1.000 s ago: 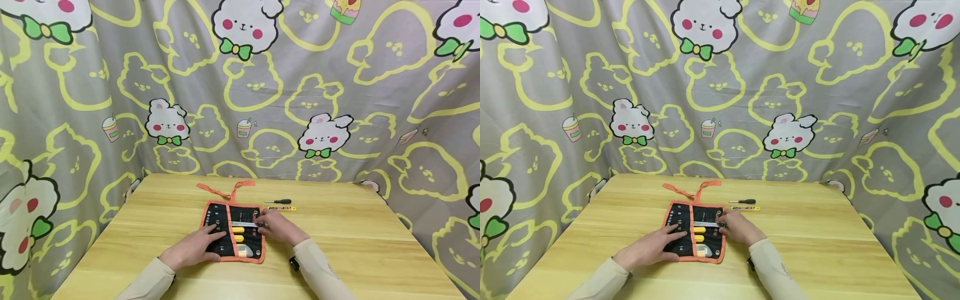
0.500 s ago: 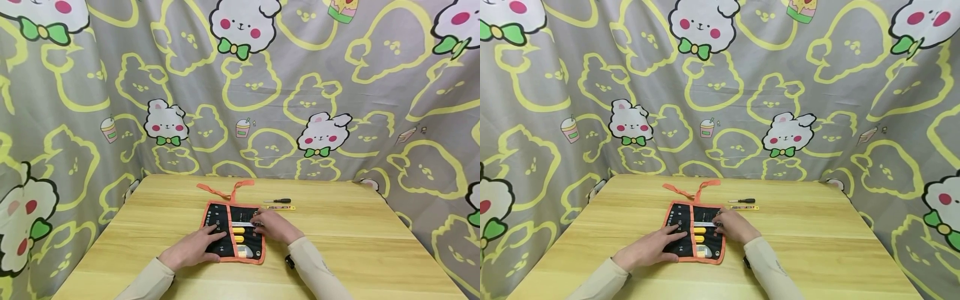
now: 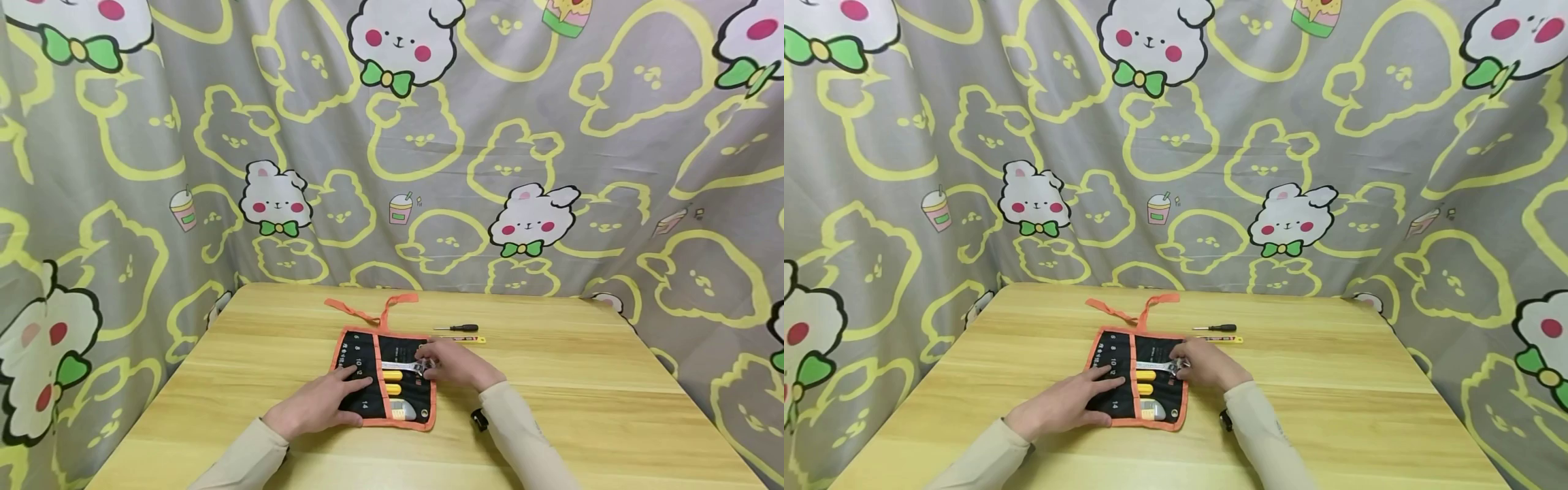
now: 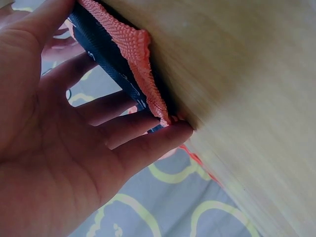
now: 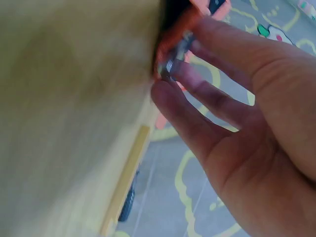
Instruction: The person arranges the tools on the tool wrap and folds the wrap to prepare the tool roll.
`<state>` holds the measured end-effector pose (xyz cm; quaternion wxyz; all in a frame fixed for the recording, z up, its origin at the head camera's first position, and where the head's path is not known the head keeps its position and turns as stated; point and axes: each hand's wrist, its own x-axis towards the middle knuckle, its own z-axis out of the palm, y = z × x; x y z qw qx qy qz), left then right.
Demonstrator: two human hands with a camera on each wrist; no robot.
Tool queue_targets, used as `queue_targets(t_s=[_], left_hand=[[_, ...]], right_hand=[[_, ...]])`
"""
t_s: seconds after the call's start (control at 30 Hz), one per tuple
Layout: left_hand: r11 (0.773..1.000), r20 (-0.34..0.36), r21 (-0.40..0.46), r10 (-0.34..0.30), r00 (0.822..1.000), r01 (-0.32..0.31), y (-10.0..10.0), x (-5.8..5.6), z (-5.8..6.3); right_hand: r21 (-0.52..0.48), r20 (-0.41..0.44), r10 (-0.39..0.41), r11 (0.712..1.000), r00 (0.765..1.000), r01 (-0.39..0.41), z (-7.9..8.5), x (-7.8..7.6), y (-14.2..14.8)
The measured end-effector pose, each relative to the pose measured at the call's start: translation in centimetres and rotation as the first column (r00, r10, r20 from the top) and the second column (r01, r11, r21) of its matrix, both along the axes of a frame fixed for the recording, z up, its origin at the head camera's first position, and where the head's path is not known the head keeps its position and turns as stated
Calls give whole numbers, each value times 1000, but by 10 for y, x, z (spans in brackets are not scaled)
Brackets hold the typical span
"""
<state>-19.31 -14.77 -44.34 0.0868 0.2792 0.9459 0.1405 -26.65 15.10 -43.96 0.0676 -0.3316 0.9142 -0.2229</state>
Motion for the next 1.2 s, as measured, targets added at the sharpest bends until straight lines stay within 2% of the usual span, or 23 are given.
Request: queue_targets(t_s=[0.17,0.4,0.6,1.0,1.2], left_hand=[[1000,3,-7,6,1000,-6,1,-2,2],[1000,0,-4,-2,1000,2,1,-1,2],[1000,2,-3,-4,1000,4,1,-1,2],[1000,8,-6,2,1000,-2,2,-3,0],[1000,21,-1,14,1000,-14,1,-1,1]], right_hand=[[-7,-8,-25,1000,1000,25,2,-7,6],[-19,-54,13,1000,998,-14,-3,-12,2],[-13,-83,12,1000,996,-14,-7,-13,-1],[-27,-82,15,999,997,-17,-3,-11,-11],[-21,-70,1,1000,998,-2,-6,-12,-17]])
